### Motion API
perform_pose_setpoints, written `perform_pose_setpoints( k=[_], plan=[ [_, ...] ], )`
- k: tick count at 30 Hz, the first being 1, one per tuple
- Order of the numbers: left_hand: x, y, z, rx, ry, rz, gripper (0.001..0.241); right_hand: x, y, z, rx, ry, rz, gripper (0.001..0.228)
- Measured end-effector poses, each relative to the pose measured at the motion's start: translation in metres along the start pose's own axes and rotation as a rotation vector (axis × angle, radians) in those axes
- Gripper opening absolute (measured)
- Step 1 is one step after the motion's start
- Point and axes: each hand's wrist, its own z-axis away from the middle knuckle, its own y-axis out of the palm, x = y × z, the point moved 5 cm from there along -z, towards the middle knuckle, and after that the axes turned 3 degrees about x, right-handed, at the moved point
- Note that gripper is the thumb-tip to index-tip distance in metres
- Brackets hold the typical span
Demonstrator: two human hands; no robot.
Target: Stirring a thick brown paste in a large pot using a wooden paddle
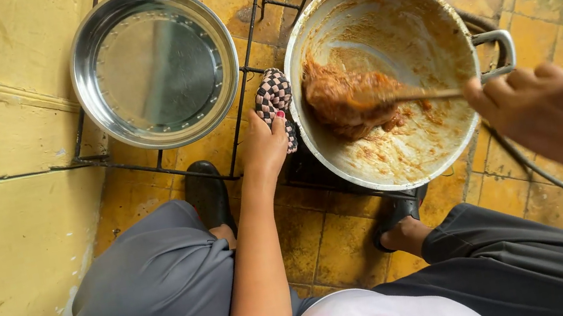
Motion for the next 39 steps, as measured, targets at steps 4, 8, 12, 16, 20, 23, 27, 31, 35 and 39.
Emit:
perform_pose_setpoints(
  k=[4, 8, 12, 16, 20, 23, 27, 31, 35, 39],
  plan=[
    [-0.006, -0.003, 0.007, 0.021, -0.026, 0.083, 0.062, 0.037, -0.041, 0.019, 0.378, -0.164, 0.023, 0.074],
    [-0.002, 0.0, 0.003, -0.019, 0.039, -0.002, 0.059, 0.082, -0.039, -0.024, 0.737, -0.022, -0.149, 0.058],
    [0.005, 0.002, 0.002, -0.014, 0.084, 0.037, 0.062, 0.112, 0.016, -0.041, 0.209, 0.329, -0.235, 0.044],
    [-0.007, -0.003, 0.012, 0.005, 0.043, 0.067, 0.07, 0.044, -0.044, -0.025, 0.469, 0.218, -0.283, 0.043],
    [-0.002, 0.001, 0.004, -0.074, 0.042, 0.104, 0.042, 0.0, -0.095, 0.008, 0.706, 0.241, -0.256, 0.046],
    [-0.009, -0.004, 0.01, -0.01, 0.035, 0.11, 0.061, -0.004, -0.119, 0.012, 0.705, 0.254, -0.271, 0.014],
    [-0.012, -0.008, 0.018, -0.011, 0.022, 0.097, 0.067, 0.064, -0.041, -0.032, 0.626, 0.209, -0.238, 0.02],
    [-0.022, -0.018, 0.034, 0.059, -0.046, 0.066, 0.068, 0.022, -0.033, -0.018, 0.675, 0.206, -0.368, 0.017],
    [-0.018, -0.013, 0.022, 0.045, -0.058, 0.065, 0.074, -0.049, -0.047, 0.028, 0.922, 0.411, -0.525, 0.028],
    [-0.025, -0.016, 0.026, 0.052, -0.086, 0.045, 0.054, -0.067, 0.008, 0.033, 0.975, 0.463, -0.527, 0.022]
  ],
)
